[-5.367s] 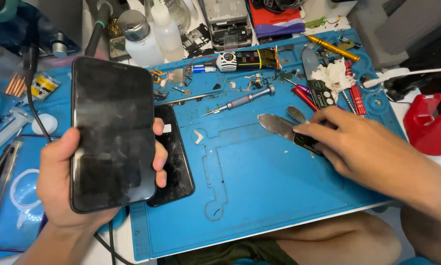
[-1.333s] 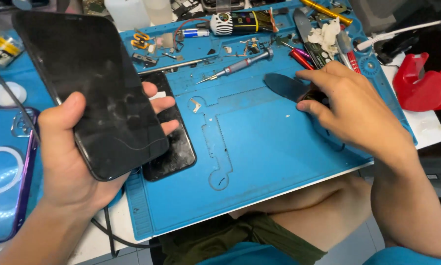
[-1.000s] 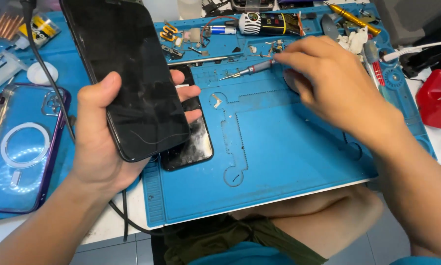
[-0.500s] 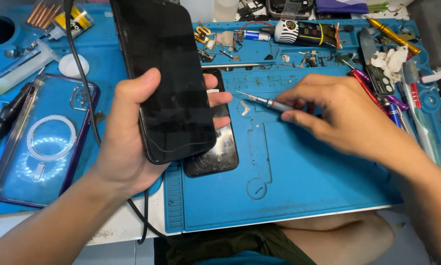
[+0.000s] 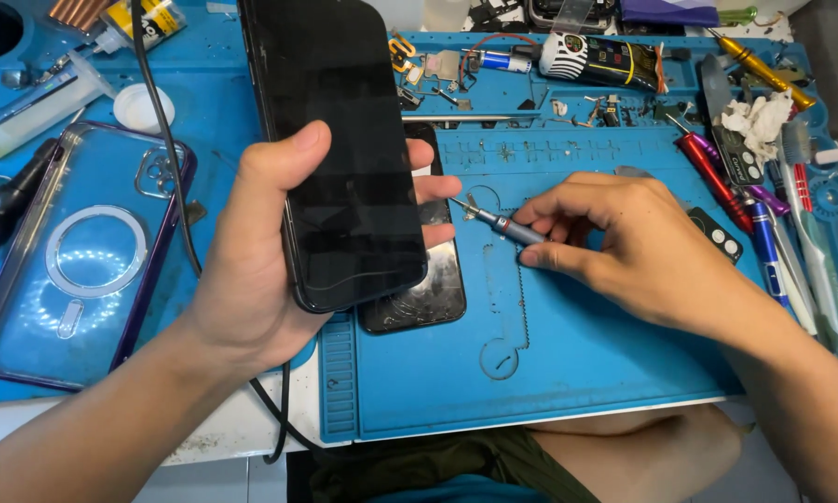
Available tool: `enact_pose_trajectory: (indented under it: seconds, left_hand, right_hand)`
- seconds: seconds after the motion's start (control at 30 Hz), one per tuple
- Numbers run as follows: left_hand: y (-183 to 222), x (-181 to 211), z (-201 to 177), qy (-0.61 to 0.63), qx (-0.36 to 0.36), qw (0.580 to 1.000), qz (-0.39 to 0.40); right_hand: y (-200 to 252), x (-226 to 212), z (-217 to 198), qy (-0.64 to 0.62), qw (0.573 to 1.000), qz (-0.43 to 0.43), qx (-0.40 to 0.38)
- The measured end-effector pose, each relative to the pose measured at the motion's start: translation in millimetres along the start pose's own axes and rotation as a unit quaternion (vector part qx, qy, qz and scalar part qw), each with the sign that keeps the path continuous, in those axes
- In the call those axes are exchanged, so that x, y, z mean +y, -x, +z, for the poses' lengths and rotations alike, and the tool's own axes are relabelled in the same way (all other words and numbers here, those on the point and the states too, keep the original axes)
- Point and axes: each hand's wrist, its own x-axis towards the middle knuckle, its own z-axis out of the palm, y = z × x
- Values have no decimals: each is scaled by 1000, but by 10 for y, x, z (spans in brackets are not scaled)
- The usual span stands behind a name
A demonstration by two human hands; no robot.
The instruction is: Using a thin metal tool to carefully pry the screen or back cover off a smartphone for repair.
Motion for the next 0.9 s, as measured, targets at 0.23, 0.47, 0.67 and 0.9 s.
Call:
enact_pose_trajectory:
  seconds: [0.23, 0.47, 0.67, 0.9]
  left_hand:
    - [17, 14, 17, -3, 28, 1000, -14]
    - [8, 5, 2, -4, -7, 1000, 4]
    - [28, 28, 70, -1, 29, 1000, -7]
    - [35, 31, 51, -25, 19, 999, -7]
  right_hand:
    - [40, 76, -57, -7, 999, 28, 31]
    - [61, 65, -46, -19, 997, 63, 31]
    - [-40, 50, -65, -18, 998, 38, 37]
    - [-66, 56, -94, 14, 997, 78, 21]
